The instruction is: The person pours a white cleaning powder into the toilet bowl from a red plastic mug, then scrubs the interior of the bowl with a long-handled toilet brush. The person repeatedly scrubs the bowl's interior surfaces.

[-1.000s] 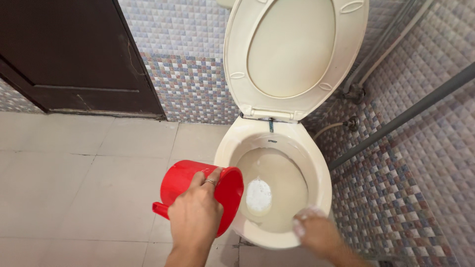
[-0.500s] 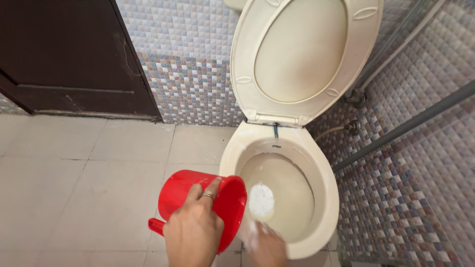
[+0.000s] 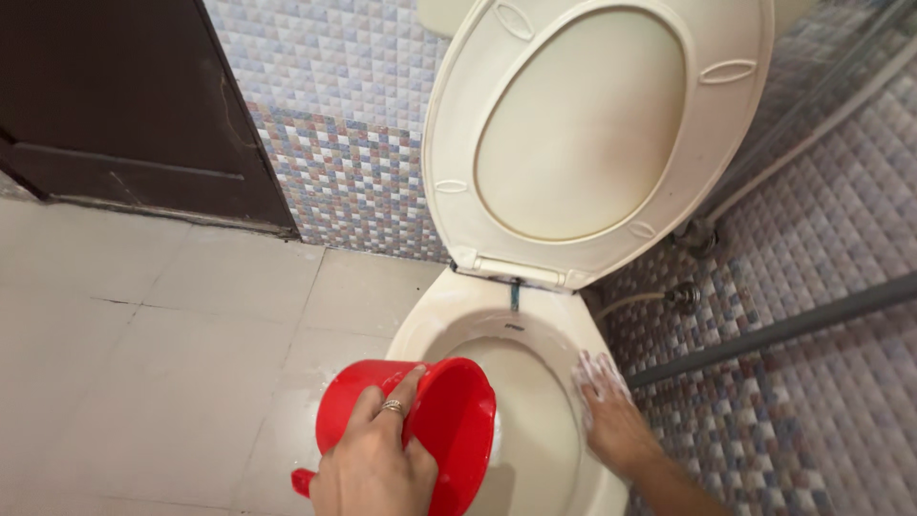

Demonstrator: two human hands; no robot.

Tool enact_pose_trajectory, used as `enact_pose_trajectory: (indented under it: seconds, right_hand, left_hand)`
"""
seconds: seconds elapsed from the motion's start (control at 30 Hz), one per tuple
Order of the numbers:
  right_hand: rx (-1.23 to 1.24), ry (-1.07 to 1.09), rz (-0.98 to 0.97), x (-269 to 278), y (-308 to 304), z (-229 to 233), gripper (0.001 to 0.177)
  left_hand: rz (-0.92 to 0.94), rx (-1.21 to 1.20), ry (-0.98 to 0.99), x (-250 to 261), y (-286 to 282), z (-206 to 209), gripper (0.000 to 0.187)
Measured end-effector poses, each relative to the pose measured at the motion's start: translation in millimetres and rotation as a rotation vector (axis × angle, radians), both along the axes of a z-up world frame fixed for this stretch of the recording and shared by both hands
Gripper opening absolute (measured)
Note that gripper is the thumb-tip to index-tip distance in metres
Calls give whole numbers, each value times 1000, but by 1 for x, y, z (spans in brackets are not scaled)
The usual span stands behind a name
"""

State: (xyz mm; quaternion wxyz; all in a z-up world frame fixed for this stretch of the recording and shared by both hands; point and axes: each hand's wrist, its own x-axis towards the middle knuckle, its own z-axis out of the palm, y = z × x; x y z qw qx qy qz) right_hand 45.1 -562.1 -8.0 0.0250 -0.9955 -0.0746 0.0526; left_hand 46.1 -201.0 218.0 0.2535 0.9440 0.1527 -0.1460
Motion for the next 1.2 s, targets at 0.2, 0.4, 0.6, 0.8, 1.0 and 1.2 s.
enact_pose_trajectory:
  seconds: [0.2,0.4,0.6,0.8,1.0,1.2]
  right_hand:
    - [142,-173,-167,74,-6,-24,62]
    - [320,-153,-446,40,-21,-52,75]
    - [472,69,-776,17,-22,-52,63]
    - [436,228,-757,31,-37,-7,51]
    - [418,198,-620,48,-28,70,42]
    - [656,100,-311,58,62,224,36]
  left_hand:
    - [109,-156,71,25,-43,-29,83]
    - [491,-463,19,35,-65,-61,58]
    - [507,-903,-138,29,-77,-98,55]
    - [408,-575,-134,23,-74,-81,59]
    - [310,-421,135,24,-46,-31,69]
    - [132,-499,-206,13,-24,-26,69]
